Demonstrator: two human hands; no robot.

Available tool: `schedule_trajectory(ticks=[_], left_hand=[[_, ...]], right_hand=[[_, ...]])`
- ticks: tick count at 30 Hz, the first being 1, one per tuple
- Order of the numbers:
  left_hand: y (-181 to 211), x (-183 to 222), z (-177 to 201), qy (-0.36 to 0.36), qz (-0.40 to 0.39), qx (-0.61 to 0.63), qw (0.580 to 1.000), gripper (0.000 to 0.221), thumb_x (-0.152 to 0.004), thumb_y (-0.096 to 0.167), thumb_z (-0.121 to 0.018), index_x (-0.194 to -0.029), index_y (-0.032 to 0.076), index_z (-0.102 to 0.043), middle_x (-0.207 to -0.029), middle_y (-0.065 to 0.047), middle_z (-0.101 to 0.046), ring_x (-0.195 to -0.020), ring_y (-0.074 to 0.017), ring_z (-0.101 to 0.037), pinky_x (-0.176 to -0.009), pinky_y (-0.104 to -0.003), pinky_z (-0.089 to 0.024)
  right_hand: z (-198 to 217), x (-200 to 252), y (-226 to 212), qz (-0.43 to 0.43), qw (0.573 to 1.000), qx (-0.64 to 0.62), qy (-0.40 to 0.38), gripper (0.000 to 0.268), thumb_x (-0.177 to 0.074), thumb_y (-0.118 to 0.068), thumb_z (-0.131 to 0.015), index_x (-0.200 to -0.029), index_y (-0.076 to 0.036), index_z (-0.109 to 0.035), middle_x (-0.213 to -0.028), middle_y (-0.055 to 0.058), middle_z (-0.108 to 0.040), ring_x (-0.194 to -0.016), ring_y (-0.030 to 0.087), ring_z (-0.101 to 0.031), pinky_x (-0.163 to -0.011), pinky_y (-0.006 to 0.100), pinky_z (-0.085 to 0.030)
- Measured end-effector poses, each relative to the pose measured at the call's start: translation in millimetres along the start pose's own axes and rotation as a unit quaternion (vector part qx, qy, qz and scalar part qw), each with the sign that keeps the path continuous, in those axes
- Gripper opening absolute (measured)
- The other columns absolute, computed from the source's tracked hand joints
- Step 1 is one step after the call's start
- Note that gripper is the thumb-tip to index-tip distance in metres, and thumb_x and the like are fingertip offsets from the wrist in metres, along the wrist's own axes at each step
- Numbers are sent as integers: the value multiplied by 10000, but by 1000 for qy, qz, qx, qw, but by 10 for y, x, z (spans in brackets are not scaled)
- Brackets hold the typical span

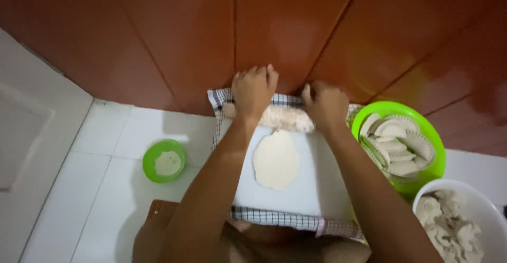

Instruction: Rolling out dough and using a plastic mold to form dumplings

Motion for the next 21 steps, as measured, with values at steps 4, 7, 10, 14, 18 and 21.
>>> schedule_trajectory(ticks=[4, 7, 10, 14, 18, 21], left_hand=[[-40, -20, -52, 44, -84, 66, 993, 387, -903, 190, -605, -530, 160, -508, -485, 8, -507, -461, -211, -595, -542, -321, -501], [-16, 117, 40, 85, -122, 117, 982, 350, -891, 163, -659, -579, 173, -501, -541, -3, -490, -509, -227, -596, -514, -325, -494], [127, 462, 326, 9, -23, 172, 985, 406, -1017, 159, -571, -612, 143, -539, -530, -52, -511, -483, -223, -569, -484, -319, -435], [442, 1087, 874, -168, 18, -7, 986, 234, -843, 266, -702, -853, 62, -589, -847, -154, -596, -845, -353, -629, -725, -453, -503], [737, 1240, 1349, -317, 73, -57, 944, 596, -935, 332, -645, -1305, -131, -580, -1312, -297, -566, -1247, -415, -536, -1047, -473, -420], [711, 1341, 1178, -315, 88, -50, 944, 583, -982, 338, -580, -1327, -132, -568, -1208, -244, -566, -1092, -368, -512, -900, -440, -401]], right_hand=[[-94, -34, 50, 60, 992, 31, 110, 351, -1010, -440, -571, -896, -144, -722, -675, 120, -703, -647, 375, -726, -598, 476, -552], [-61, -16, 70, 89, 978, 51, 180, 330, -1001, -430, -601, -825, -170, -705, -651, 86, -683, -604, 332, -719, -547, 450, -536], [-67, -20, 85, 88, 980, 20, 177, 305, -1011, -335, -620, -800, -125, -687, -606, 74, -660, -572, 323, -717, -517, 433, -530], [-92, 57, 123, 134, 945, -5, 298, 376, -1023, -402, -632, -715, -192, -590, -552, 45, -565, -524, 298, -657, -497, 404, -500], [486, 534, -37, 100, 933, -161, 305, 273, -1059, -242, -665, -818, -115, -686, -661, 129, -619, -643, 339, -680, -566, 411, -512], [654, 1164, -203, -90, 957, -266, 74, 319, -1041, -242, -546, -954, 8, -724, -849, 257, -709, -852, 514, -670, -723, 583, -491]])
Point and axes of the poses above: each hand's wrist, its own x-axis away from the middle knuckle, its own z-axis out of the back of the hand, y = z × x, the point moved 2 cm from there along -x, towards the middle knuckle
